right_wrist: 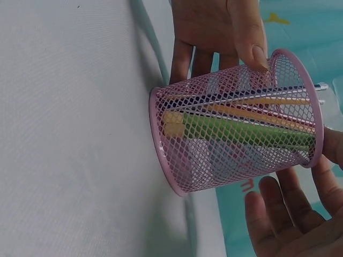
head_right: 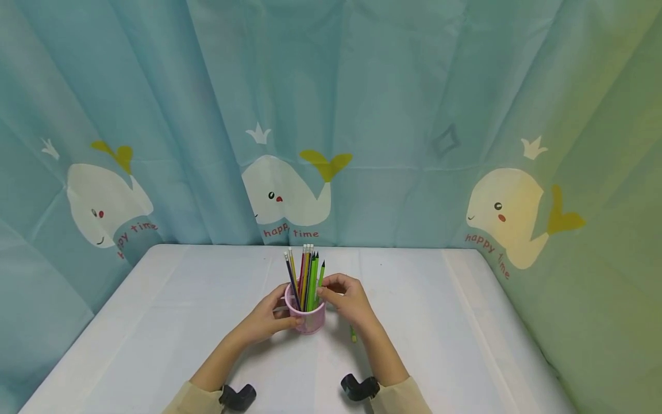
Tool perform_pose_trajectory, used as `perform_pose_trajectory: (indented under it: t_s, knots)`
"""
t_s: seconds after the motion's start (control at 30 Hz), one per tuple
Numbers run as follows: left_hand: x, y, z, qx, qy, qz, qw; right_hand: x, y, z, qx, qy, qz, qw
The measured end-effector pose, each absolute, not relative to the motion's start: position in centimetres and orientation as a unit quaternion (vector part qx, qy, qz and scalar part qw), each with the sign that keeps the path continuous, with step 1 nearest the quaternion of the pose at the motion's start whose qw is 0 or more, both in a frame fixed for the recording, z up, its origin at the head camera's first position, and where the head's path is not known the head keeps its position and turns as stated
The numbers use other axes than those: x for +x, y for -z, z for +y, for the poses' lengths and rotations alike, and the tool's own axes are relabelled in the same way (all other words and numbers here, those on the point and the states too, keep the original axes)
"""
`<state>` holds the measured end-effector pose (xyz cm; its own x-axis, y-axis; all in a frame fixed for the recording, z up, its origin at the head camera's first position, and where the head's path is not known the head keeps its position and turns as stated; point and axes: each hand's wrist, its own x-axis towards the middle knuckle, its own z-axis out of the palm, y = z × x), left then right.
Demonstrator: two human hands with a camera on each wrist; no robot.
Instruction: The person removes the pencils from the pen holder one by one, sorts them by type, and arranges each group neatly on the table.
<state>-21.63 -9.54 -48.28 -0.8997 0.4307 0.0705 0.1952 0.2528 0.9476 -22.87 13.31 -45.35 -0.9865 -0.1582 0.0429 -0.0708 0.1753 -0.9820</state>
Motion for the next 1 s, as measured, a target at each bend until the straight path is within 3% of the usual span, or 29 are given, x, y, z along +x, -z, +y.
perform_pose_trajectory:
  t_s: [0.4,1.0]
  knots:
    - [-21.7,48.4,-9.5,0.203,-0.583,0.780,0.097,-21.3,42.1,12.8,-0.070,0.622,0.780,0.013]
    - [-21.6,48.4,-9.5,0.209,-0.593,0.771,0.101,-22.6,43.7,14.3,-0.102,0.662,0.742,0.021]
